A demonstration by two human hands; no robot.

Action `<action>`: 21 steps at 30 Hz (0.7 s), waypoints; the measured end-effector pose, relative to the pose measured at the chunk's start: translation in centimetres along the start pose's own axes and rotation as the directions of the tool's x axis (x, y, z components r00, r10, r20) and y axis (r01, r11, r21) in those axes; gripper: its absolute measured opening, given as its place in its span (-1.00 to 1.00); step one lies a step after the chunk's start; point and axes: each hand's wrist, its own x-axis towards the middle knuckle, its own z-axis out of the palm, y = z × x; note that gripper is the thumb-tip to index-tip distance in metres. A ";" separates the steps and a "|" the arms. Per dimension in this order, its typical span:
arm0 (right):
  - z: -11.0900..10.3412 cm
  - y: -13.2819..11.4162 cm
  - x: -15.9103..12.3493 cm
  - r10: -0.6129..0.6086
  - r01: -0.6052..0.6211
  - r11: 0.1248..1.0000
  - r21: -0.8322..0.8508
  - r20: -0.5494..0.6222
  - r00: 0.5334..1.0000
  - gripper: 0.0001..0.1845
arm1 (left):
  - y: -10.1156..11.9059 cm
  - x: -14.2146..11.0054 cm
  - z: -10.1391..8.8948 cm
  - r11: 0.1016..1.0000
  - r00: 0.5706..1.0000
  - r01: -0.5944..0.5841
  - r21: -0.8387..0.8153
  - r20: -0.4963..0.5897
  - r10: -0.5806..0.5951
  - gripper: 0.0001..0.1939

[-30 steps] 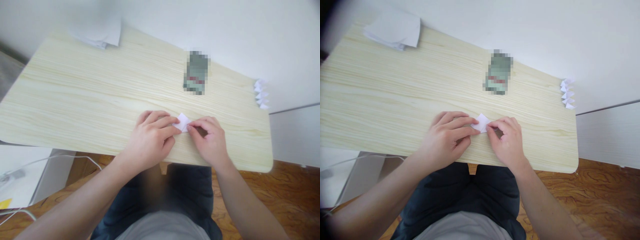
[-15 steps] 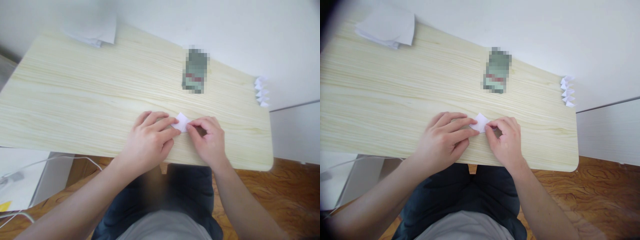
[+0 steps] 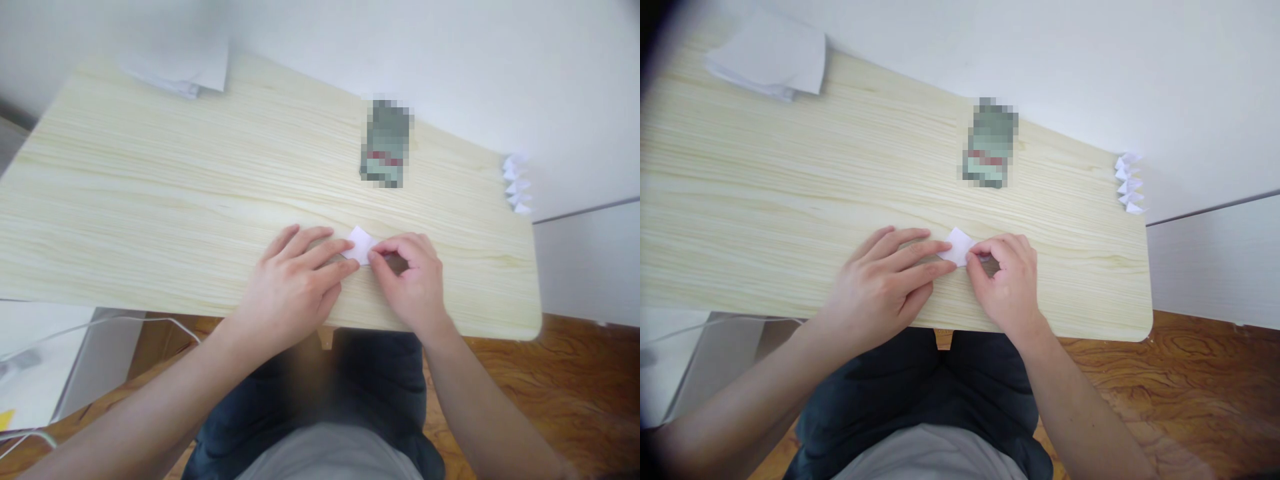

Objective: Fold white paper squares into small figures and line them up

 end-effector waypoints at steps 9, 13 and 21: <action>0.1 0.2 -0.1 0.012 -0.011 1.000 0.028 -0.024 1.000 -0.92 | 0.0 0.0 0.0 1.000 1.000 -0.011 -0.015 0.000 0.011 -0.64; 0.3 0.4 -0.3 -0.027 0.027 1.000 -0.011 -0.084 0.996 -0.95 | 0.0 0.0 0.0 1.000 1.000 -0.015 -0.023 -0.003 0.015 -0.66; 0.5 0.6 -0.7 -0.077 0.073 0.996 -0.041 -0.097 0.992 -0.90 | 0.3 0.1 0.2 1.000 0.998 -0.015 -0.027 -0.059 0.013 -0.66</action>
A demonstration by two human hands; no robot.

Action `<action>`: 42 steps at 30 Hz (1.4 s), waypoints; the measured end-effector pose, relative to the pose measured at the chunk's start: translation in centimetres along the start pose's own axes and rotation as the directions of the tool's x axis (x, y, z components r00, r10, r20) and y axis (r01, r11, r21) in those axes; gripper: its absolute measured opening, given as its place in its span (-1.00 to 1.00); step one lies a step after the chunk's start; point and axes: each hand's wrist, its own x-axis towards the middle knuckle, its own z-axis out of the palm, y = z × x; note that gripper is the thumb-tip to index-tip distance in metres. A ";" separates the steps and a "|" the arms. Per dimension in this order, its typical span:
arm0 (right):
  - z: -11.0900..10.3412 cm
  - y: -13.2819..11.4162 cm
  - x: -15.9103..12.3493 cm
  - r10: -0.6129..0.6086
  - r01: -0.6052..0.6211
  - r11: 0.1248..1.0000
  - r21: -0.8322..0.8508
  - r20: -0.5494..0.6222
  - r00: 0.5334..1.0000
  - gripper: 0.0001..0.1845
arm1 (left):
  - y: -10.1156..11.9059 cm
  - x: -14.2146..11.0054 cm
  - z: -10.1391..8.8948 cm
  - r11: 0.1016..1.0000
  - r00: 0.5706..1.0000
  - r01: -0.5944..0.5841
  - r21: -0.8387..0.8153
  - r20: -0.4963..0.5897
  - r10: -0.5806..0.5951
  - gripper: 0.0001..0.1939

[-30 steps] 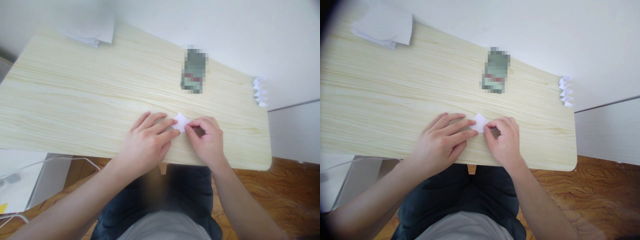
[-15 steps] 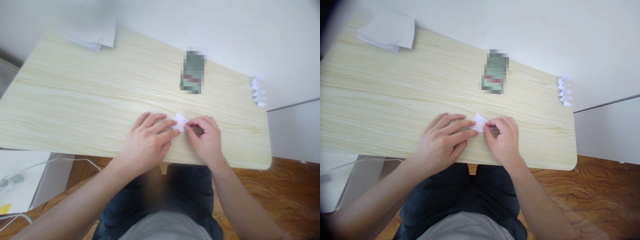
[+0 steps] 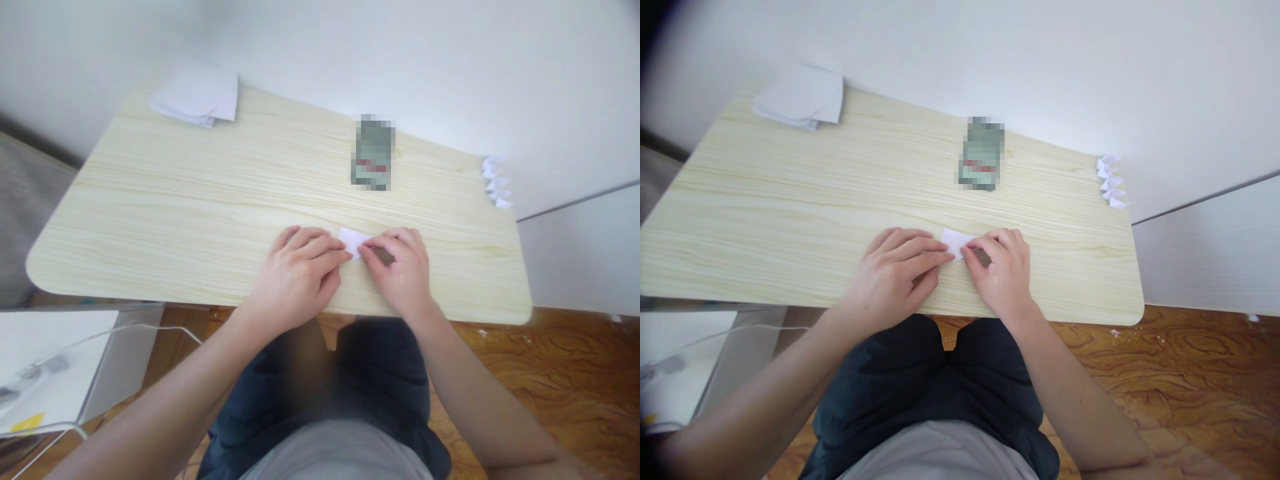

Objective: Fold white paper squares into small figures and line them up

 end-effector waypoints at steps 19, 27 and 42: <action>-0.6 0.6 -0.3 -0.043 0.043 0.999 -0.011 0.070 0.997 -0.85 | 0.4 0.0 0.6 0.999 0.998 0.002 0.037 -0.066 0.001 -0.68; -0.7 0.7 -0.4 -0.041 0.043 0.999 -0.017 0.072 0.997 -0.84 | 0.5 0.0 0.8 0.999 0.997 0.005 0.050 -0.074 -0.001 -0.69; -0.8 0.3 -0.4 -0.031 0.032 0.999 -0.007 0.066 0.997 -0.81 | 0.4 -0.1 0.9 1.000 0.995 0.023 0.000 -0.100 -0.023 -0.69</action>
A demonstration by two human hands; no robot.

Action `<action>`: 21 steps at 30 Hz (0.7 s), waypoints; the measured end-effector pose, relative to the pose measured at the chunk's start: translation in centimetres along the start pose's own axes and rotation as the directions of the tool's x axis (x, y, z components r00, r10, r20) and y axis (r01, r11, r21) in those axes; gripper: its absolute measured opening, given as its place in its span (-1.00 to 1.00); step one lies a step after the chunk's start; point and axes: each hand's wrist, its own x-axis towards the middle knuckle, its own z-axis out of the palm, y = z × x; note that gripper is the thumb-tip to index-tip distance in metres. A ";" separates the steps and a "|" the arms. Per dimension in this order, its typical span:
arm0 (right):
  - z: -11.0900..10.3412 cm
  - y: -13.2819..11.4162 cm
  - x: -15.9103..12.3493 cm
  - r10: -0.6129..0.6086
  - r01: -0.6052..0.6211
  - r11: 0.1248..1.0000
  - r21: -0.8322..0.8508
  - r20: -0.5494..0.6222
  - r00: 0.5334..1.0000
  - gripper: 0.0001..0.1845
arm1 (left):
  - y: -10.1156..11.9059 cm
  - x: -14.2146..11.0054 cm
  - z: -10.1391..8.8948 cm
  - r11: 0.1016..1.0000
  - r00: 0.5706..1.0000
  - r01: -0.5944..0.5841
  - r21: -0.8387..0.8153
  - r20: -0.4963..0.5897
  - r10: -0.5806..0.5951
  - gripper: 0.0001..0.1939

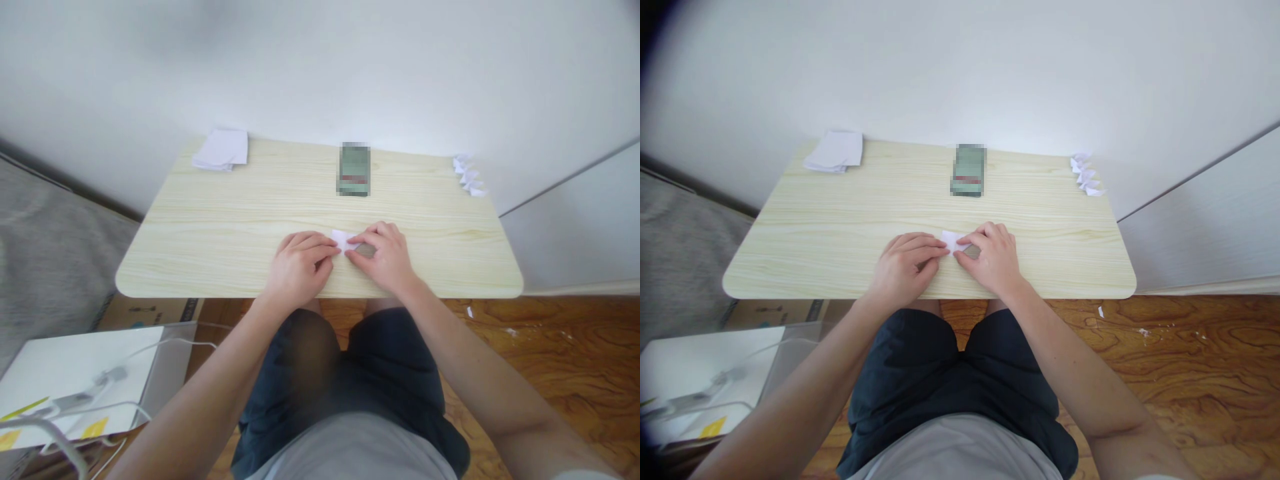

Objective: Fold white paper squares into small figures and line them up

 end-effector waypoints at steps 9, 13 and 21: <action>-0.1 0.0 -0.4 -0.038 0.038 0.999 -0.007 -0.025 0.999 -0.83 | 0.3 0.0 -0.5 0.999 0.998 -0.050 0.011 0.044 0.049 -0.72; -0.2 0.2 -0.4 -0.046 0.046 0.999 0.016 -0.022 0.999 -0.84 | 0.4 -0.2 -0.6 0.997 0.996 -0.072 0.006 0.056 0.071 -0.72; 0.2 0.3 -0.2 -0.002 0.006 0.999 0.032 -0.111 0.994 -0.92 | 0.3 -0.2 -0.7 0.995 0.991 -0.096 -0.022 0.087 0.098 -0.71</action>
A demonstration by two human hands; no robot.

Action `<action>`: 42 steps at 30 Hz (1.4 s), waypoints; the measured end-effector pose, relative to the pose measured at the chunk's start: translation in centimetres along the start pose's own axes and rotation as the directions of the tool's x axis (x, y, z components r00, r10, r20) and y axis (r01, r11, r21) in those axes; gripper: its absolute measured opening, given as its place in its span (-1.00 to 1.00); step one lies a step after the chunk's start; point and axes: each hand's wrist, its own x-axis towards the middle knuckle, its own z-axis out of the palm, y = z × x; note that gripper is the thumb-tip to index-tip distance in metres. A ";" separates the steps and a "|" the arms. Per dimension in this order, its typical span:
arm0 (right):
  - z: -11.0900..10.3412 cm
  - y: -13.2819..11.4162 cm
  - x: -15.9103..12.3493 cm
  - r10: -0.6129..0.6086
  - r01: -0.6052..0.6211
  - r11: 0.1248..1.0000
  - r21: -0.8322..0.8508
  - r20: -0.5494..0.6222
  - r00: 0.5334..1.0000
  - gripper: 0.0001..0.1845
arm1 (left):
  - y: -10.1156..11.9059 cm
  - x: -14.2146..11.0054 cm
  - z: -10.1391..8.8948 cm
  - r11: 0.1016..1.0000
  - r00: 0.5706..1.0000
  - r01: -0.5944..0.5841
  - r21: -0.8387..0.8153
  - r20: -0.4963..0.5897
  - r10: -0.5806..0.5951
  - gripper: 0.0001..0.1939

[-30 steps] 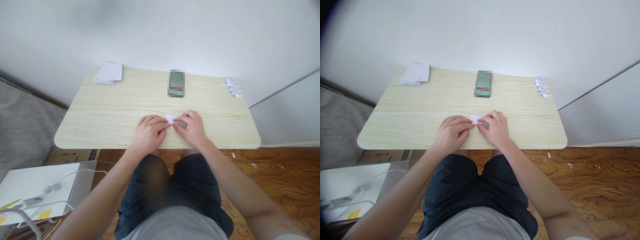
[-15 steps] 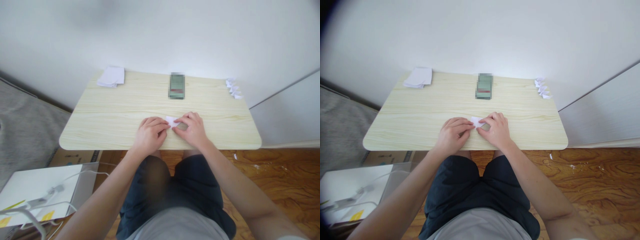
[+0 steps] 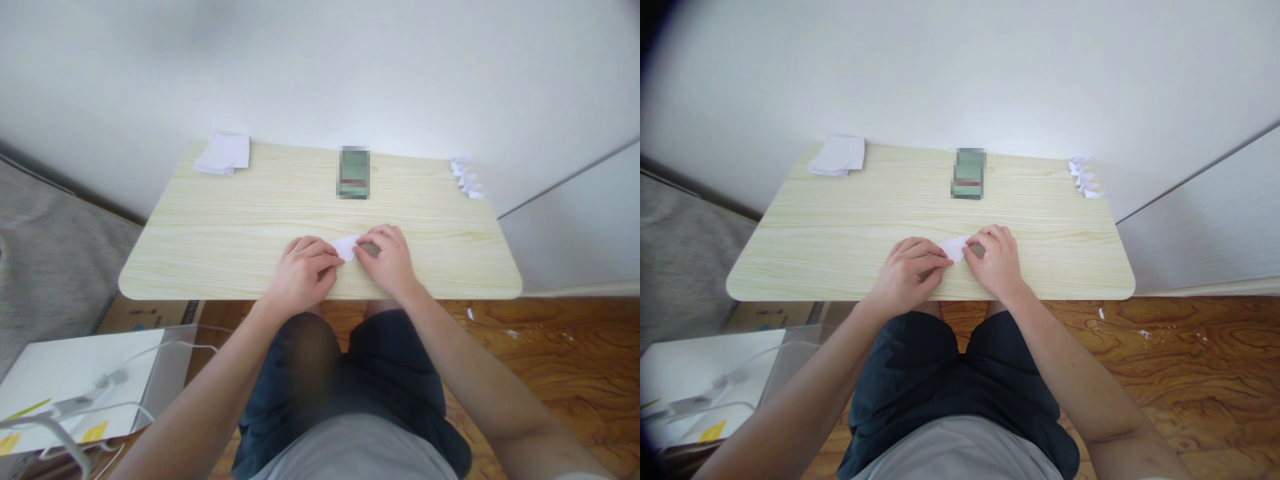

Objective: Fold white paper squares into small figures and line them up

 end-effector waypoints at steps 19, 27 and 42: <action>-0.2 -0.4 -0.9 0.041 -0.043 0.989 -0.143 -0.016 0.999 -0.85 | -0.2 -0.1 0.1 1.000 1.000 0.016 -0.021 0.008 -0.016 -0.71; -0.3 -0.4 -1.1 0.017 -0.017 0.992 -0.123 -0.008 1.000 -0.82 | 0.0 0.1 0.0 0.996 0.996 0.080 -0.051 -0.043 -0.082 -0.59; -0.3 -0.3 -1.3 -0.130 0.133 0.991 -0.030 0.078 0.988 -0.91 | -0.1 1.3 0.7 0.975 0.975 0.219 -0.043 -0.032 -0.221 -0.84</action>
